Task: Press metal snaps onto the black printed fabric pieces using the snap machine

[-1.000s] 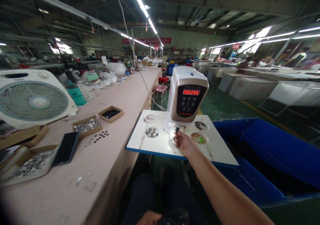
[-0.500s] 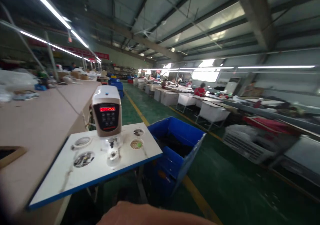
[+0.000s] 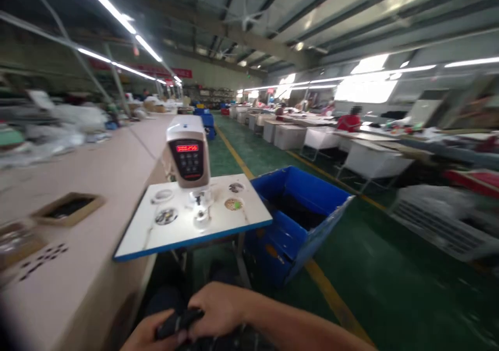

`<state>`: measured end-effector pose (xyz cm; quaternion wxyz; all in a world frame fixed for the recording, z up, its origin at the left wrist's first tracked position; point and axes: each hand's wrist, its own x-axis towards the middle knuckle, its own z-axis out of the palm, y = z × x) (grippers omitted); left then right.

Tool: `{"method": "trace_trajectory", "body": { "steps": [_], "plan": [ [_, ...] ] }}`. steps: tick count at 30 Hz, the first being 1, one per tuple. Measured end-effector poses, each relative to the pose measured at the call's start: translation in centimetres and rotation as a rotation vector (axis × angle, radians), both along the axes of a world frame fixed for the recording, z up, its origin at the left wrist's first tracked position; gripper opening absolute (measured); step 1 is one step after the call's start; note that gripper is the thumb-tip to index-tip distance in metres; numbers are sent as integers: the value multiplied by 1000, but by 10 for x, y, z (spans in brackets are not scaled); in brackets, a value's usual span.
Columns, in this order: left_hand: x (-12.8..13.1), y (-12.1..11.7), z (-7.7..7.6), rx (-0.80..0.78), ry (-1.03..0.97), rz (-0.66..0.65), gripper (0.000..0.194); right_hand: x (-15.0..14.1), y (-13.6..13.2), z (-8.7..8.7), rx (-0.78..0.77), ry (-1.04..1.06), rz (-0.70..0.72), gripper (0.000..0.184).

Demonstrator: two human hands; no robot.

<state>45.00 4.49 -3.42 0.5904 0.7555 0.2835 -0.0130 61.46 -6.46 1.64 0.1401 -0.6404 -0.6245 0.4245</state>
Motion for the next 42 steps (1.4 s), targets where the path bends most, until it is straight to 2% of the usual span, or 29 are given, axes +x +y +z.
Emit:
{"method": "trace_trajectory", "body": {
  "steps": [3,6,8,12,16,22,26,29,37,42],
  "plan": [
    [-17,9,5,-237,-144,-38,52,5,2,3,13,125,-136,17],
    [-8,16,15,-394,-201,-39,52,15,4,8,-20,262,-179,18],
    [3,20,20,-470,-205,-25,51,20,6,9,9,337,-181,29],
    [23,31,23,-523,-180,19,52,31,15,-3,65,314,-302,55],
    [38,47,25,-549,-133,20,52,47,30,-19,56,366,-380,58],
    [56,74,34,-496,-84,-56,46,70,55,-16,-24,539,-374,61],
    [67,87,33,-545,-76,-63,48,81,65,-16,-98,734,-417,65],
    [78,96,31,-562,-65,-41,46,90,71,-21,-105,801,-454,60],
    [115,130,32,-462,-72,-23,43,128,98,-23,42,564,-406,44],
    [151,162,34,-226,-66,11,38,158,133,-23,230,327,-389,39]
  ]
}}
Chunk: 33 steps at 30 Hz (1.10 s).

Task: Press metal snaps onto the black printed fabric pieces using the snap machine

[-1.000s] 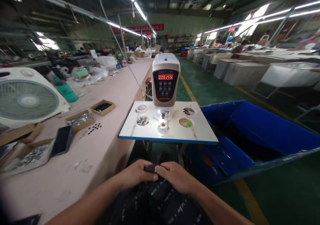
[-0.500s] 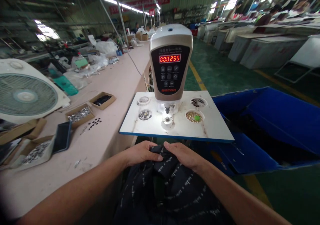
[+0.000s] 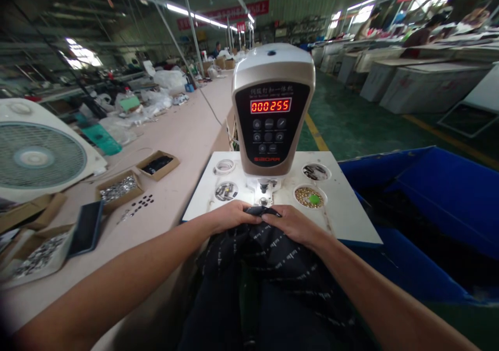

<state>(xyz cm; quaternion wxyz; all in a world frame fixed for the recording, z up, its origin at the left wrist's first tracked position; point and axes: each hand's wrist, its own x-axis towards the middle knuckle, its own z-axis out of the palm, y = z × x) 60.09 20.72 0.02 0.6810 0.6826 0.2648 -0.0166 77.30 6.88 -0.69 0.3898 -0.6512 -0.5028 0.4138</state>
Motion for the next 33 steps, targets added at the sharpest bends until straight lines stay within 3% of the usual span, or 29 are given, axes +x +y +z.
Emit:
{"method": "trace_trajectory", "body": {
  "steps": [5,9,23,33],
  "plan": [
    [31,28,-6,69,27,33,31,23,30,-3,21,-139,-63,41],
    [41,38,-11,84,40,52,26,30,41,0,23,-202,-63,39],
    [50,41,-5,92,96,92,27,34,53,3,-78,-420,-112,32],
    [50,46,-16,29,74,122,30,33,58,0,-67,-429,-147,33]
  ]
}}
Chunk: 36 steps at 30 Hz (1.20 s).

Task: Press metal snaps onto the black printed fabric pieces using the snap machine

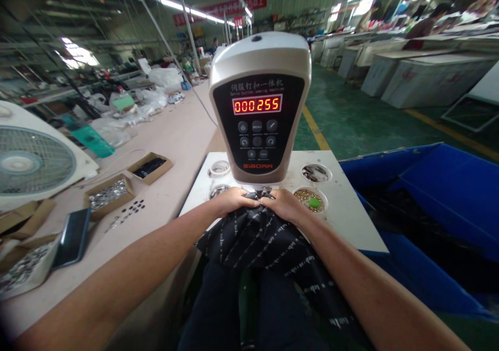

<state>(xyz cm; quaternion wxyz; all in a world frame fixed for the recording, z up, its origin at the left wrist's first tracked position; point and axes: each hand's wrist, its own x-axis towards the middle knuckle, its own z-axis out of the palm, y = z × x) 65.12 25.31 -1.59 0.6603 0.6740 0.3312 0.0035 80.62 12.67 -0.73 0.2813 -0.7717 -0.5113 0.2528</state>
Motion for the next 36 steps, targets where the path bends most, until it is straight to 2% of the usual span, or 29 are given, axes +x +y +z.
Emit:
{"method": "trace_trajectory", "body": {
  "steps": [6,9,12,16,22,25,29,36],
  "plan": [
    [-1,2,-5,-78,-12,-3,37,0,-7,-1,26,-26,-14,39],
    [-2,2,-9,-93,-7,8,42,-3,-9,-4,34,-91,-86,42],
    [-4,-1,-11,-57,-13,23,43,-8,-8,-10,41,-173,-156,37],
    [-9,-8,-15,111,-31,60,38,-15,-5,-18,20,-270,-204,30],
    [-10,-21,-16,528,5,170,28,-18,-6,-19,-25,-364,-223,27],
    [-9,-27,-15,684,35,177,27,-19,-7,-17,-42,-394,-212,30],
    [-11,-32,-14,792,85,151,30,-19,-6,-17,-59,-419,-200,31],
    [-12,-29,-15,851,116,115,33,-16,-5,-22,-58,-435,-197,32]
  ]
}}
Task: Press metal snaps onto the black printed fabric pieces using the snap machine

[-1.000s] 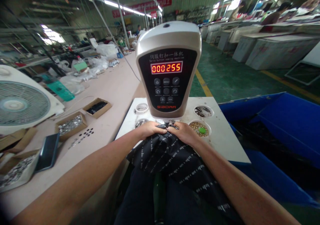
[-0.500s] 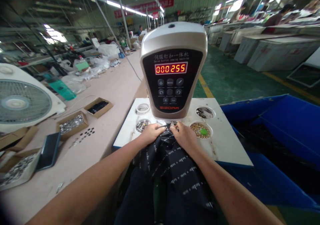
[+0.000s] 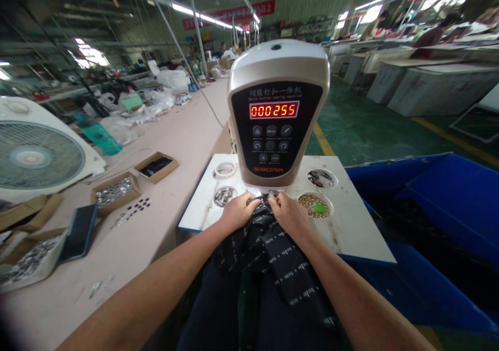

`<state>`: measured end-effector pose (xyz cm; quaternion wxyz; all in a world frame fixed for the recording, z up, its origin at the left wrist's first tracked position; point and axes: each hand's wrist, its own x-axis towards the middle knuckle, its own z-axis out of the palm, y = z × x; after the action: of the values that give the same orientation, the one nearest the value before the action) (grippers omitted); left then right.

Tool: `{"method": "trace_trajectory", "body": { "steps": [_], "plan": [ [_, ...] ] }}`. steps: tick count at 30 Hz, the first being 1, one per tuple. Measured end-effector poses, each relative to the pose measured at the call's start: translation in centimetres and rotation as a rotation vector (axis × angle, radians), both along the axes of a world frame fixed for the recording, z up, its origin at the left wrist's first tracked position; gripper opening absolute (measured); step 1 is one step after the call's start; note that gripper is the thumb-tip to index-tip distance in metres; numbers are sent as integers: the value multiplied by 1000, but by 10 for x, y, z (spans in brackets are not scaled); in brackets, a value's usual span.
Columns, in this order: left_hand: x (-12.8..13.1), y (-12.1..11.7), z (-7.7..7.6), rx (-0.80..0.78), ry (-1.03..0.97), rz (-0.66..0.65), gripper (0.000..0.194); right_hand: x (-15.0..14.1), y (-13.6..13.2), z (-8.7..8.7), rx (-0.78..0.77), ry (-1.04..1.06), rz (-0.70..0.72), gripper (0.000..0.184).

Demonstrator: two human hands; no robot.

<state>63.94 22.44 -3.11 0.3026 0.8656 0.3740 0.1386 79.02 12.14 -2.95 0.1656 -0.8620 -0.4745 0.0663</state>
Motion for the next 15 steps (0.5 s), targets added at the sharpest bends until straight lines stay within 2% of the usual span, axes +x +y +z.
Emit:
{"method": "trace_trajectory", "body": {
  "steps": [6,15],
  "plan": [
    [1,0,-4,22,9,5,34,0,0,0,-3,0,-5,32],
    [0,-2,-2,25,15,7,34,1,0,1,-23,2,14,36]
  ]
}}
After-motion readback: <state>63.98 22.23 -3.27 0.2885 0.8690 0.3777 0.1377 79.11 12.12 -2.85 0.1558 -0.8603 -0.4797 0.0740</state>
